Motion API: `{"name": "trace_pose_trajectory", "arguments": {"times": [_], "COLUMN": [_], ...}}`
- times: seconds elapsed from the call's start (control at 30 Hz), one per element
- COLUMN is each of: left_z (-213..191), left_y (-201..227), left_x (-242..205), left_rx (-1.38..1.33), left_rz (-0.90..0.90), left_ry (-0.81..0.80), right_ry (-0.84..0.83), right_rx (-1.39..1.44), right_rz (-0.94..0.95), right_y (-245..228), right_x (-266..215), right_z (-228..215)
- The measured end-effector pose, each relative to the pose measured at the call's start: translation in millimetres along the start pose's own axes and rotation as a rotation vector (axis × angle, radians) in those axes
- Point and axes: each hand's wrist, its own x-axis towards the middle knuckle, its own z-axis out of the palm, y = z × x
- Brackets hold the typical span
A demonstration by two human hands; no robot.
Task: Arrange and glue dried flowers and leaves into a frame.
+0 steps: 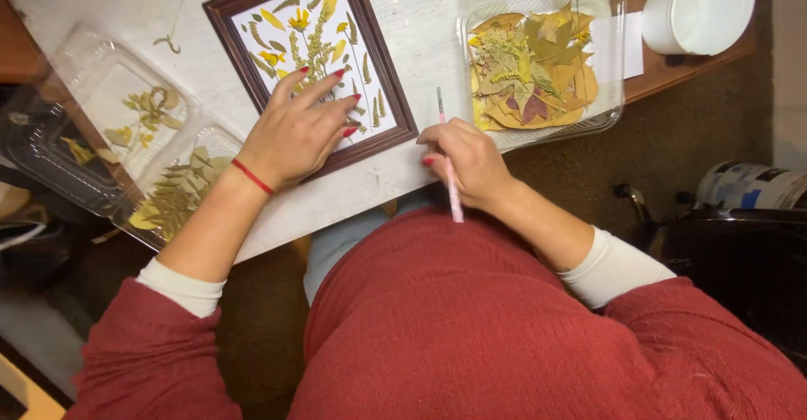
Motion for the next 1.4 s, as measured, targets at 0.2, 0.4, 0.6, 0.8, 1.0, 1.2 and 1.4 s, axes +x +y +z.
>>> {"name": "trace_pose_trajectory", "arguments": {"times": [0.2,0.4,0.6,0.8,1.0,1.2,1.4], "left_z": [5,9,13,17,19,23,24], "left_y": [-28,-40,-44,-48,-51,-52,-52], "left_x": [13,19,19,20,16,14,13], "left_rx": [-0.011,0.013,-0.024,0.008,-0.042,-0.061,-0.041], "left_rz": [0.156,0.247,0.271,0.3,0.284,0.275,0.269], "left_ry": [-0.121,-0.19,-0.138,-0.074,-0.09,-0.072,-0.085], "right_ry": [0.401,0.575,0.581,0.595,0.569,0.556,0.536], "right_rx": [0.288,0.505,0.361,0.465,0.37,0.318,0.292], "right_rz": [0.279,0.506,0.412,0.42,0.349,0.353,0.333], "right_y": [-1,38,31,32,35,33,34], "right_x": [-13,7,31,52,55,56,55], "right_z": [80,117,98,98,107,105,104]}}
